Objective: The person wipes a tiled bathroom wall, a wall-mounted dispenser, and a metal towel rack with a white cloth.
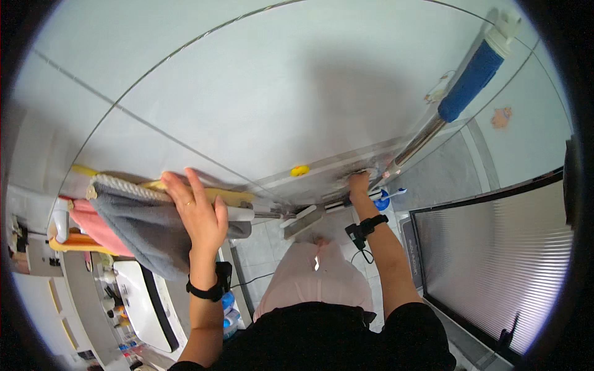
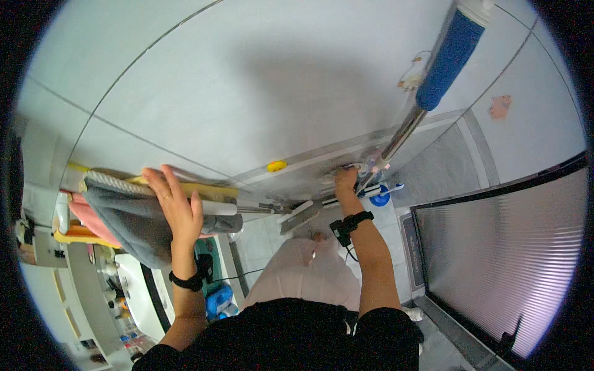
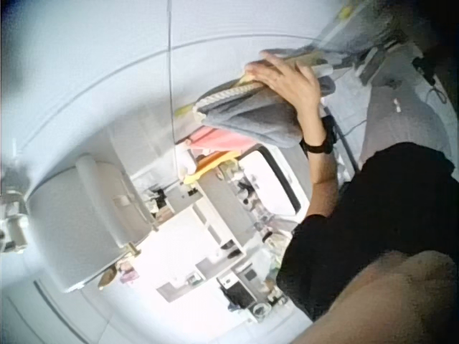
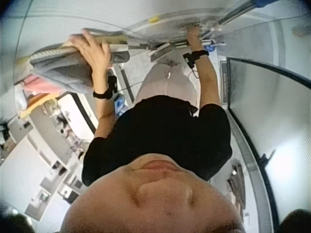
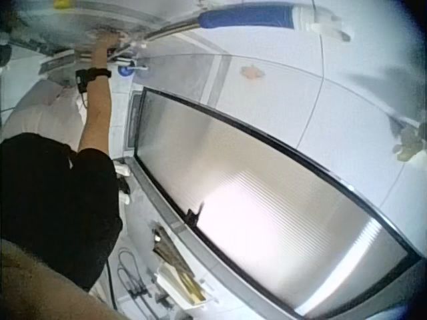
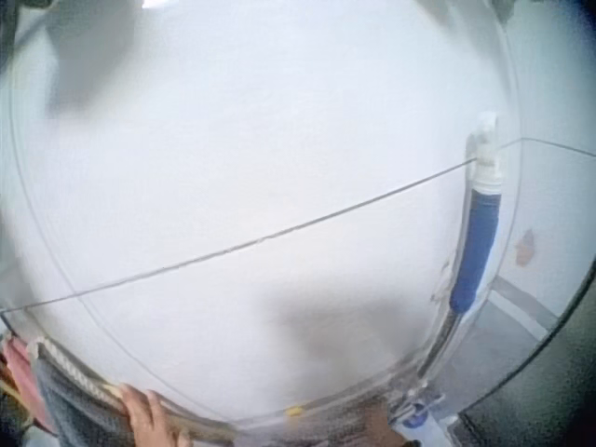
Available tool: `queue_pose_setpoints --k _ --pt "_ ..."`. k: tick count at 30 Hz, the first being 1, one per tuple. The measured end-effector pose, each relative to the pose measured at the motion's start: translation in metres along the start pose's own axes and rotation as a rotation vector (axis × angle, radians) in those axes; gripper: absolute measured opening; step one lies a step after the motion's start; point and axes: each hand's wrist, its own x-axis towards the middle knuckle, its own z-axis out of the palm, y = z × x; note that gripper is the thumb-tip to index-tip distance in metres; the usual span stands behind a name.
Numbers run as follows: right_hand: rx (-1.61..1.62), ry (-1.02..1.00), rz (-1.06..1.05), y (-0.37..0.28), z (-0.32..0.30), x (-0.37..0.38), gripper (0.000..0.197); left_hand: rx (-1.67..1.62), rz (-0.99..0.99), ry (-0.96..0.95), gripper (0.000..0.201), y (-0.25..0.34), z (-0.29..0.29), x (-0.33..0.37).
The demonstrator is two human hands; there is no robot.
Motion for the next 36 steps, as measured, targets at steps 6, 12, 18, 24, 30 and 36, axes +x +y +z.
queue_pose_setpoints --k 6,12,18,24,30,36 --pt "0.064 0.217 0.093 0.083 0.126 0.059 0.025 -0.068 0.067 0.0 0.075 0.031 0.003 0.015" --pt "0.584 0.523 -0.143 0.024 0.194 0.087 0.024 -0.076 0.051 -0.019 0.078 0.033 0.006 0.014" --pt "1.523 0.28 -0.833 -0.083 0.019 -0.008 0.014 0.014 0.031 -0.034 0.078 0.029 -0.003 0.013" --pt "1.804 0.454 -0.729 -0.091 0.071 0.033 0.015 -0.077 0.08 -0.026 0.076 0.034 0.003 0.02" --pt "1.065 0.411 -0.178 0.045 0.049 0.008 0.027 -0.048 0.039 0.035 0.077 0.029 0.007 0.016" --pt "2.324 0.813 0.115 0.044 0.012 0.016 0.066 -0.096 -0.017 0.05 0.075 0.032 0.013 0.018"
